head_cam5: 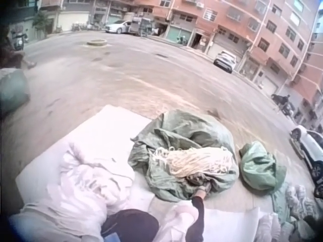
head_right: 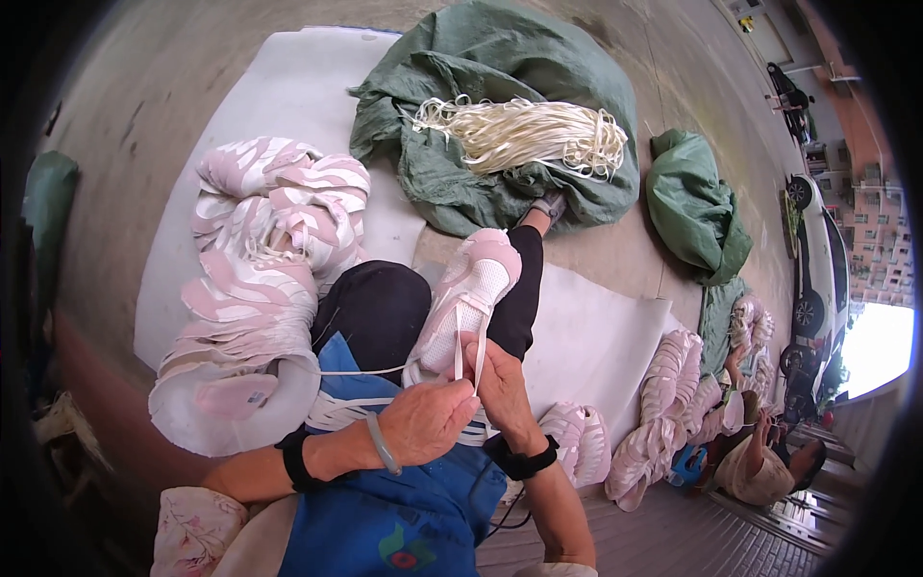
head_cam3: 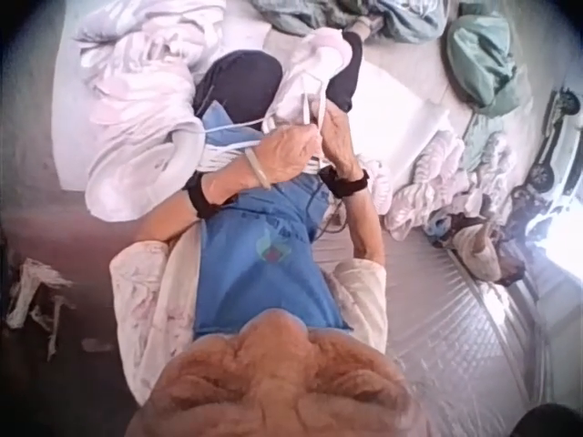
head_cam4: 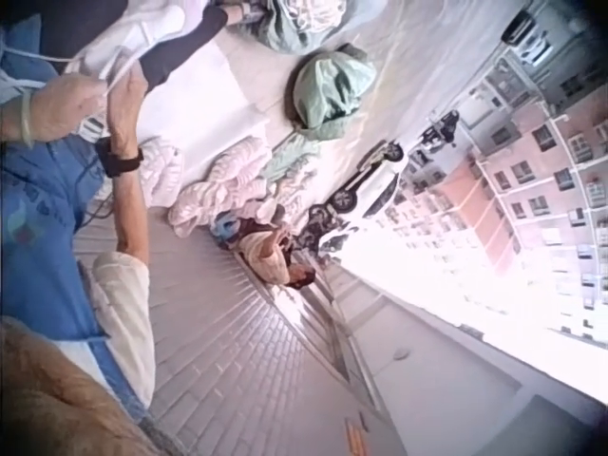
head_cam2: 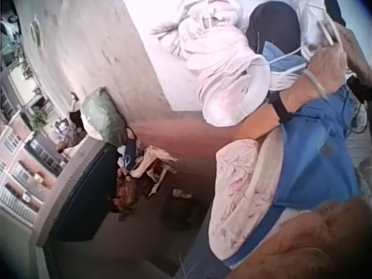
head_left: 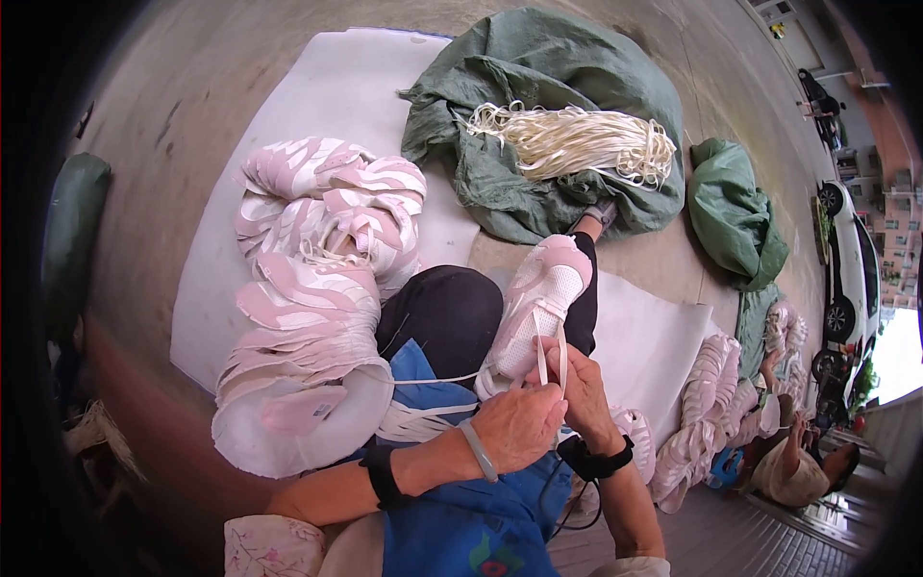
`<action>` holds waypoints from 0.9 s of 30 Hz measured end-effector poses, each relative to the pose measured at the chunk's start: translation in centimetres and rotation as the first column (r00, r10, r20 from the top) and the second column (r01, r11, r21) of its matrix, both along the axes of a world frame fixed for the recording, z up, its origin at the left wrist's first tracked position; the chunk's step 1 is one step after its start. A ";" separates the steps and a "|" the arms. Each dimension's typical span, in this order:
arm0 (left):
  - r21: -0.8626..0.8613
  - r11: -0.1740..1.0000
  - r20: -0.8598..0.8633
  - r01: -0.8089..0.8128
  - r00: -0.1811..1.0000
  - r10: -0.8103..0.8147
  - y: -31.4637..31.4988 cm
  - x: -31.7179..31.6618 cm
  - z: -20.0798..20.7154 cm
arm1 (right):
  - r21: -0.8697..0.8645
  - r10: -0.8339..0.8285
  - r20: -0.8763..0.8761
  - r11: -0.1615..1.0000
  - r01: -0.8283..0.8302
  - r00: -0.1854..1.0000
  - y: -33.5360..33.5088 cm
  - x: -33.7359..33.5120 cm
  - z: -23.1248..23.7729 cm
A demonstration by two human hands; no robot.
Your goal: The recorder is inserting laces into several pink and white sneakers, pulling them through the eyelets and arranging the surplus lace.
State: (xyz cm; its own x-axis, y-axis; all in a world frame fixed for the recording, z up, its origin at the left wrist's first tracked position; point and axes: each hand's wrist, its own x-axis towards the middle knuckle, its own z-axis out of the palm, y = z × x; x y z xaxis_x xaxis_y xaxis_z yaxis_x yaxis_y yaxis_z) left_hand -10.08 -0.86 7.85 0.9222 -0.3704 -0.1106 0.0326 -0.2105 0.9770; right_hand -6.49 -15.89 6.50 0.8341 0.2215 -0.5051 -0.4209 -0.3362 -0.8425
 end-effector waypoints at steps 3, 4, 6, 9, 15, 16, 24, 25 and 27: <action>0.004 0.999 -0.034 0.041 0.999 -0.041 0.1 -0.1 -0.1 | 0.113 -0.160 -0.190 0.977 0.183 0.969 1.2 0.7 0.6; -0.004 0.999 -0.037 0.044 0.998 -0.044 0.2 -0.1 0.0 | 0.131 -0.182 -0.238 0.967 0.217 0.954 1.5 0.9 0.6; -0.012 0.999 -0.040 0.047 0.998 -0.047 0.3 -0.1 0.0 | 0.149 -0.203 -0.286 0.956 0.252 0.937 1.8 1.0 0.4; -0.041 0.999 -0.026 0.033 0.999 -0.034 0.3 -0.2 -0.3 | 0.195 -0.287 -0.357 0.908 0.372 0.889 1.8 1.1 0.0; 0.070 0.994 -0.025 0.086 0.996 -0.084 1.6 -0.2 -0.4 | -0.064 -0.304 0.030 0.950 0.305 0.952 -0.1 1.0 1.0; 0.134 0.983 -0.013 0.122 0.992 -0.122 1.8 -0.3 -0.4 | -0.063 -0.312 0.030 0.948 0.313 0.950 0.1 1.1 0.8; 0.278 0.933 0.163 0.229 0.946 -0.281 1.0 0.4 0.2 | -0.255 0.095 0.095 0.965 -0.068 0.991 -0.4 1.6 -0.1; 0.240 0.946 0.226 0.220 0.935 -0.274 1.0 0.4 0.1 | -0.171 0.084 0.067 0.983 -0.071 0.994 -1.0 1.5 -0.7; 0.346 0.917 0.131 0.200 0.957 -0.258 1.3 -0.2 -0.1 | 0.029 0.091 -0.007 0.995 -0.091 0.996 -0.8 0.9 -1.6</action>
